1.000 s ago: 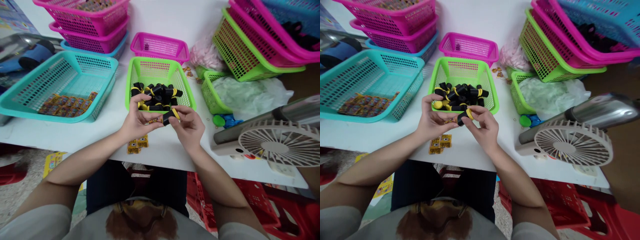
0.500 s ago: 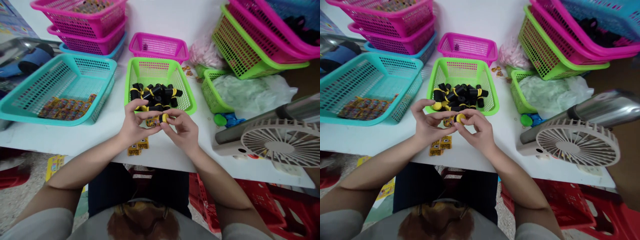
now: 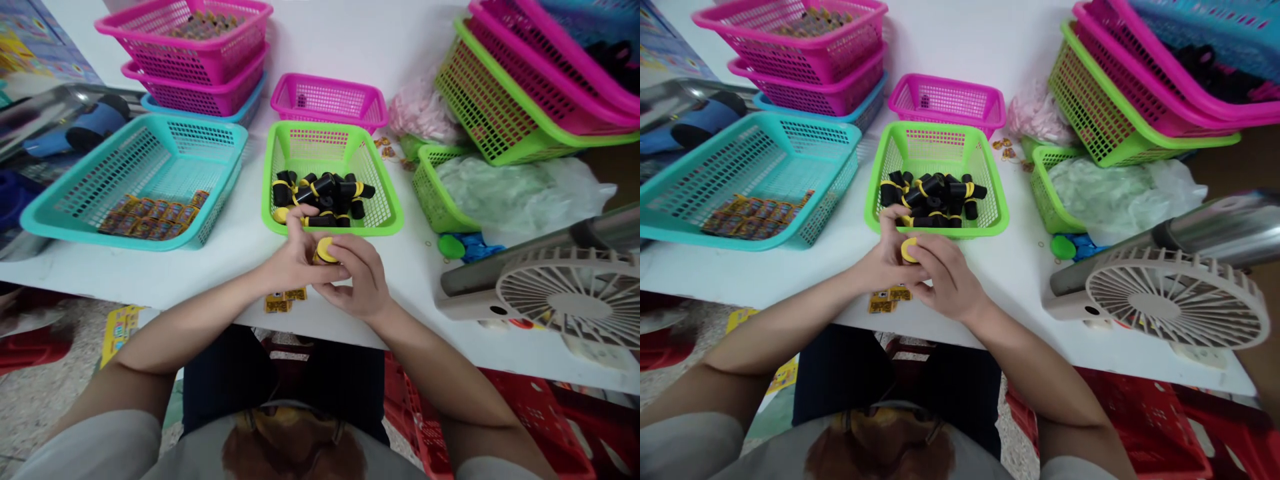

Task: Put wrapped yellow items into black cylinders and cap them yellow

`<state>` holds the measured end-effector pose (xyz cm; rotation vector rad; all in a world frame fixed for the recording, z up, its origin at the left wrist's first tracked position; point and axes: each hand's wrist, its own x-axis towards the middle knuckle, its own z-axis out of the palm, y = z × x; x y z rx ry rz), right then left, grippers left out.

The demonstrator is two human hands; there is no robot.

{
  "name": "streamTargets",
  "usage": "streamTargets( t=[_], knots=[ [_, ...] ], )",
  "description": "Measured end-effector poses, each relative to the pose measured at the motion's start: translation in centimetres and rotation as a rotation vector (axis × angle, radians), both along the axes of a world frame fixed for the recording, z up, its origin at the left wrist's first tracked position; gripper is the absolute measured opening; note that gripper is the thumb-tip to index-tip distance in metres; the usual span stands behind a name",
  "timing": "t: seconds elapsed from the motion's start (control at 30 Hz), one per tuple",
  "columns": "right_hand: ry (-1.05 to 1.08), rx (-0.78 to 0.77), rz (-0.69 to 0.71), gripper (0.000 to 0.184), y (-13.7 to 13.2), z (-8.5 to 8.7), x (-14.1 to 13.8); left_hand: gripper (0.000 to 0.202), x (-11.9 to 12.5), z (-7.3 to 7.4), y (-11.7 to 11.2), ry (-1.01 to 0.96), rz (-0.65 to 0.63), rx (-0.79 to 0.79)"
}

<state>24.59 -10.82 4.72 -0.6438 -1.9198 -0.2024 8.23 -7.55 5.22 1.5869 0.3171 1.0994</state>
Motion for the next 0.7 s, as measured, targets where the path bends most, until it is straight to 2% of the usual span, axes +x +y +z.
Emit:
streamTargets(
  t=[0.07, 0.1, 0.2, 0.27, 0.37, 0.47, 0.7],
  knots=[
    [-0.035, -0.003, -0.002, 0.07, -0.1, 0.0, -0.1, 0.055, -0.1, -0.1, -0.3, 0.077, -0.091, -0.006],
    [-0.055, 0.002, -0.01, 0.066, -0.2, -0.1, -0.1, 0.055, -0.2, -0.2, -0.4, 0.094, -0.087, 0.002],
    [-0.092, 0.025, -0.014, 0.056, 0.0, -0.4, -0.5, 0.061, -0.2, -0.3, -0.5, 0.07, 0.021, 0.061],
    [-0.097, 0.047, 0.006, 0.05, 0.1, -0.7, -0.7, 0.061, -0.3, -0.3, -0.5, 0.046, 0.039, 0.105],
    [-0.075, 0.056, 0.061, 0.046, 0.1, -0.8, -0.7, 0.058, -0.5, -0.2, -0.4, 0.014, -0.08, 0.115],
    [-0.066, 0.022, 0.11, 0.048, -0.1, -0.7, -0.4, 0.053, -0.8, 0.1, -0.4, 0.028, -0.227, 0.05],
    [-0.091, 0.068, 0.185, 0.049, -0.3, 0.5, 0.0, 0.062, -1.4, 0.2, -0.3, 0.12, -0.392, -0.104]
  ],
)
